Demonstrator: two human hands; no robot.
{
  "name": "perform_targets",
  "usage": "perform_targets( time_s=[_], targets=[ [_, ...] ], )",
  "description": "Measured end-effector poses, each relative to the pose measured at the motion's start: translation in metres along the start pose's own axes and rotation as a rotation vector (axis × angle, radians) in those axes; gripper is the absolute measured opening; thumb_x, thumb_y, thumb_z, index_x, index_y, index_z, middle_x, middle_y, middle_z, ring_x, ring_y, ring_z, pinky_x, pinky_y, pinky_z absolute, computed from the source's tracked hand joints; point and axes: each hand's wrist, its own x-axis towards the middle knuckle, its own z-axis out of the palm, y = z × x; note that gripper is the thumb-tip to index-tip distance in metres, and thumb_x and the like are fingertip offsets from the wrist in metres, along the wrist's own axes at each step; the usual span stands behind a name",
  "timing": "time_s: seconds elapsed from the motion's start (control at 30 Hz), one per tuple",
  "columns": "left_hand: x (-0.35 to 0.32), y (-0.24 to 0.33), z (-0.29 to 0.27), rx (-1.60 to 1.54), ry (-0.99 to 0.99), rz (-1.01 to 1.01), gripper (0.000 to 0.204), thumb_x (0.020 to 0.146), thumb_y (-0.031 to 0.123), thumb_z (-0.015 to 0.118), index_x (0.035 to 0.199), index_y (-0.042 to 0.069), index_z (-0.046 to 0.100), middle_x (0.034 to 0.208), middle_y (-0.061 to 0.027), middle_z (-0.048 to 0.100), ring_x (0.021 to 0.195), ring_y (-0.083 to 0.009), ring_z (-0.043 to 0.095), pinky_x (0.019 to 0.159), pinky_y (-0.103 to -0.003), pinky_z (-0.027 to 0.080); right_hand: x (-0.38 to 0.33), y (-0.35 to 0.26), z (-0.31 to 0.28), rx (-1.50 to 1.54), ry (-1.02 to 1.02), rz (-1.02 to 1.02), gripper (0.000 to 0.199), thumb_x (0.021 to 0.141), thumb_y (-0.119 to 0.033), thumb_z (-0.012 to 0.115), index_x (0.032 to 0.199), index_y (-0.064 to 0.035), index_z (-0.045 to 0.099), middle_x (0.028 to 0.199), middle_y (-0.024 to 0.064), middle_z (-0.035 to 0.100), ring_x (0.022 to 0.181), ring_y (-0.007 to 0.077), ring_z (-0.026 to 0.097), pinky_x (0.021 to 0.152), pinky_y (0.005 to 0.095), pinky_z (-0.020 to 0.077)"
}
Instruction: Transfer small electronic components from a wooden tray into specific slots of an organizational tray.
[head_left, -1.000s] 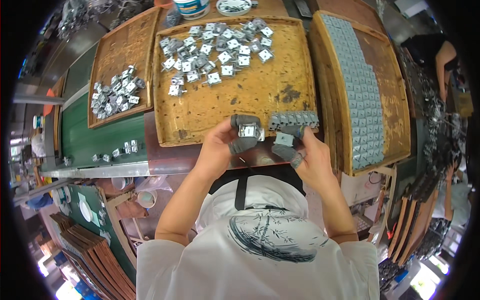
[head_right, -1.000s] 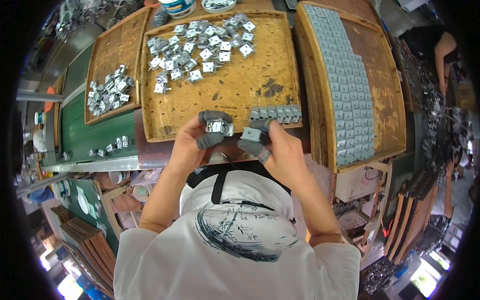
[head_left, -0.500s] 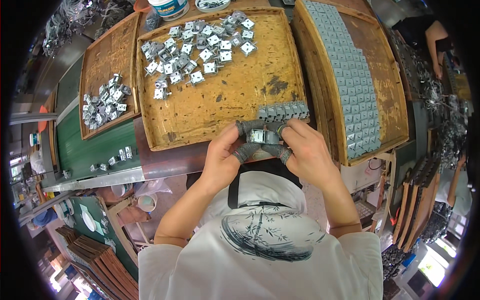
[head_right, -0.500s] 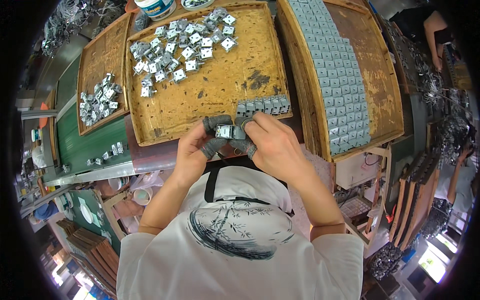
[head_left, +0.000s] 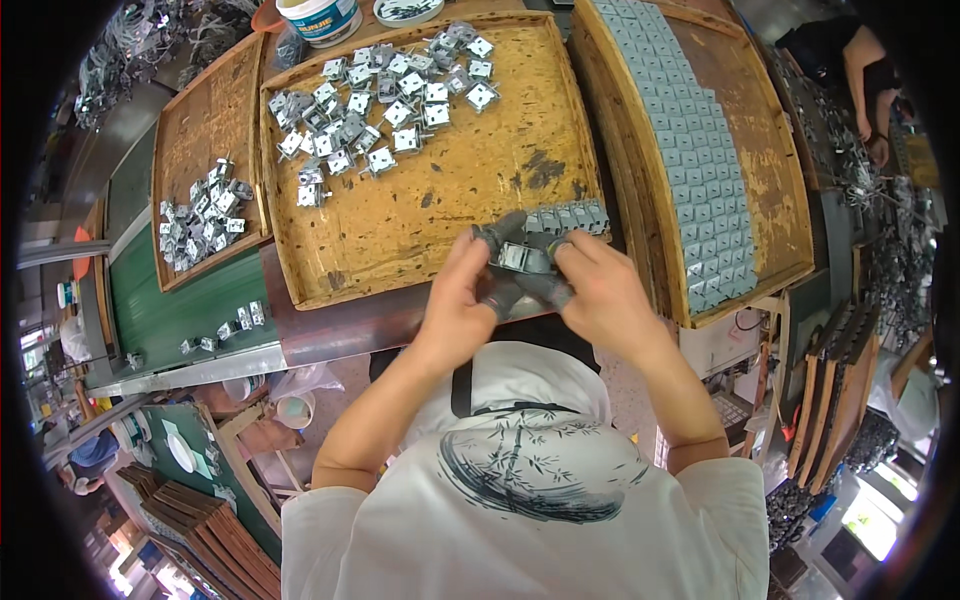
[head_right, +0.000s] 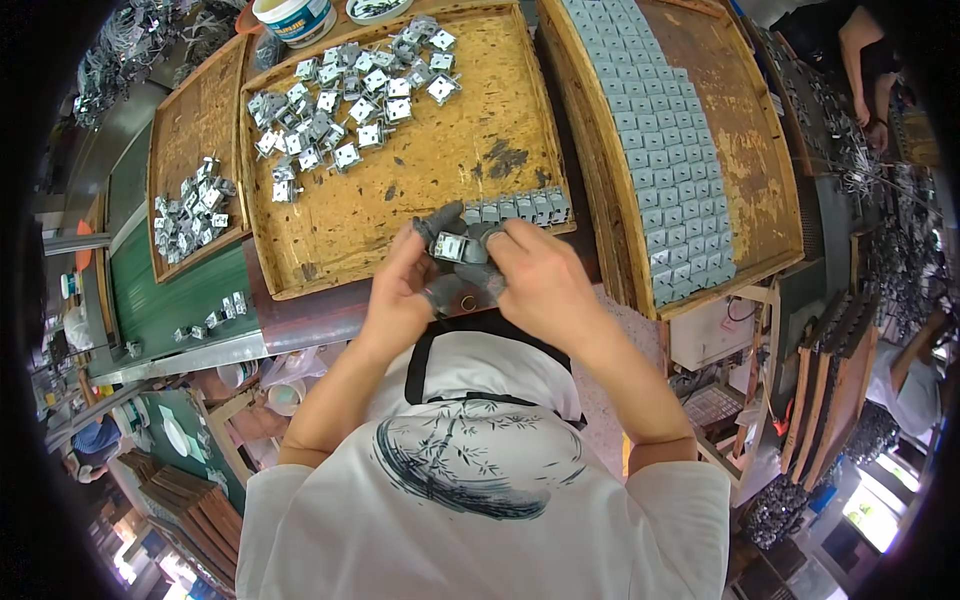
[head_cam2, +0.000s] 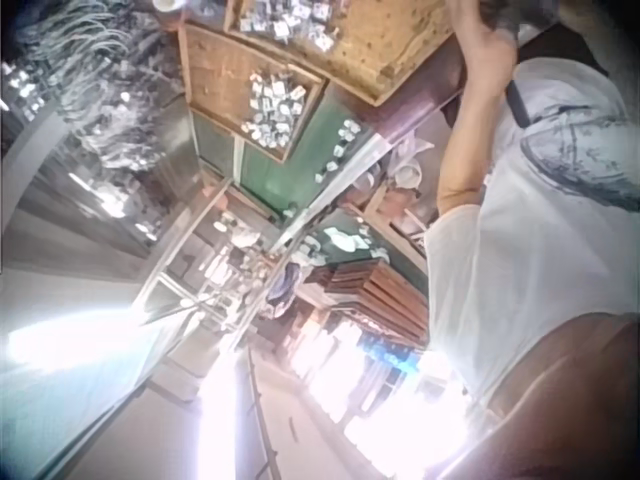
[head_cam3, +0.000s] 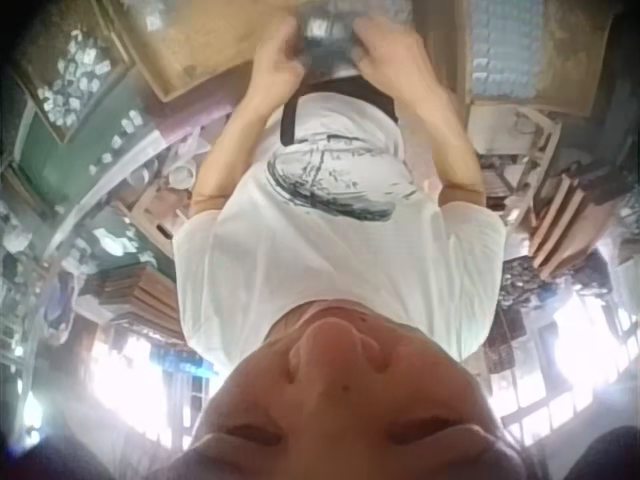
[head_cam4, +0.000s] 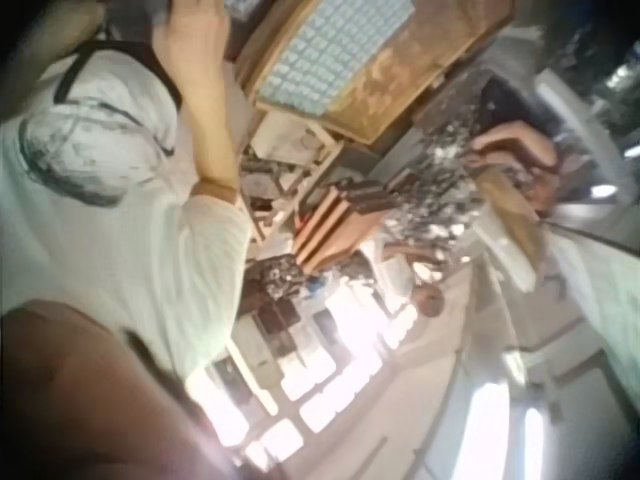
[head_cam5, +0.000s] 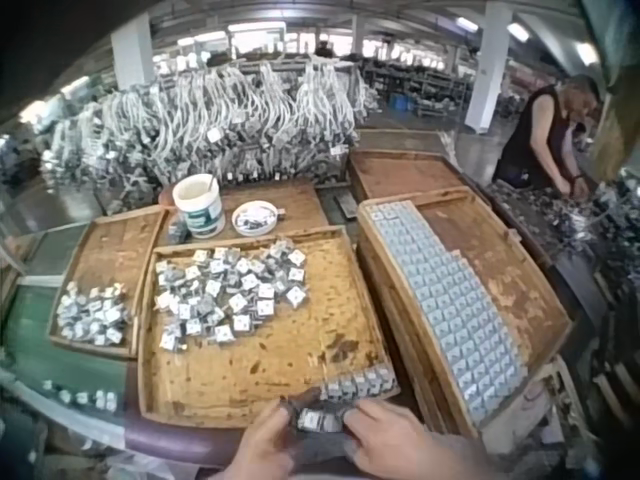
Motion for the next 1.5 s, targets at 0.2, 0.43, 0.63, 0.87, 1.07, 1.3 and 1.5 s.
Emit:
perform_targets(
  time_s=[0.2,0.43,0.63,0.87,1.07,1.3,1.5],
  targets=[
    [0.000,0.003,0.000,-0.408,-0.090,-0.205,0.057,0.084,-0.019,0.049,0.138,0.001,0.051,0.122,-0.0046,0.050,0.114,-0.0160,0.054,0.098,-0.027,0.044,-0.006,-0.005,0.002,-0.073,0.033,-0.009,0.027,0.066,0.006,0.066,0.092,0.0027,0.060,0.095,0.0182,0.059,0.083,0.0403,0.062,0.071,0.0444,0.0521],
    [-0.008,0.016,0.011,0.250,-0.011,-0.045,0.070,0.072,-0.010,0.063,0.139,0.002,0.048,0.123,-0.0156,0.045,0.109,-0.0283,0.054,0.089,-0.036,0.049,-0.016,-0.003,0.022,-0.083,0.075,0.048,0.035,0.062,0.009,0.064,0.097,0.0045,0.060,0.098,0.0214,0.059,0.086,0.0417,0.061,0.073,0.0442,0.0528],
    [0.002,-0.017,0.011,0.430,0.045,0.377,0.075,0.061,0.004,0.073,0.132,-0.004,0.050,0.123,-0.0245,0.052,0.109,-0.0431,0.052,0.095,-0.047,0.044,-0.007,0.003,0.006,0.266,-0.060,0.243,0.035,0.075,-0.011,0.073,0.104,0.0035,0.059,0.098,0.0198,0.061,0.085,0.0371,0.063,0.069,0.0388,0.0512],
    [0.009,-0.005,0.012,0.461,-0.061,0.612,0.069,0.062,0.015,0.077,0.125,-0.005,0.057,0.119,-0.0252,0.059,0.105,-0.0422,0.059,0.088,-0.042,0.050,-0.009,0.014,0.002,0.483,-0.175,0.192,0.041,0.073,-0.035,0.077,0.086,0.0002,0.062,0.080,0.0213,0.066,0.078,0.0417,0.065,0.067,0.0451,0.0507],
    [0.017,-0.015,-0.002,0.544,-0.161,0.508,0.060,0.067,0.014,0.078,0.123,0.001,0.061,0.116,-0.0209,0.057,0.105,-0.0384,0.057,0.091,-0.041,0.047,0.006,0.027,-0.039,0.065,-0.487,0.228,0.036,0.078,-0.031,0.075,0.098,-0.0008,0.068,0.076,0.0151,0.066,0.069,0.0264,0.065,0.065,0.0364,0.0503],
    [0.049,-0.076,-0.062,0.247,-0.002,-0.113,0.054,0.074,-0.006,0.070,0.127,0.001,0.059,0.118,-0.0072,0.046,0.102,-0.0177,0.055,0.085,-0.027,0.048,0.059,0.199,-0.142,-0.194,0.424,0.576,0.027,0.087,-0.020,0.059,0.107,-0.0034,0.068,0.077,0.0096,0.067,0.067,0.0191,0.062,0.061,0.0348,0.0471],
    [0.070,-0.098,-0.060,0.269,-0.345,-0.260,0.049,0.079,-0.007,0.061,0.127,0.002,0.057,0.108,-0.0026,0.055,0.100,-0.0147,0.057,0.086,-0.027,0.049,0.109,0.235,-0.146,0.059,0.214,0.783,0.031,0.088,-0.023,0.061,0.108,-0.0004,0.069,0.085,0.0082,0.069,0.071,0.0179,0.061,0.063,0.0335,0.0468]
  ],
)
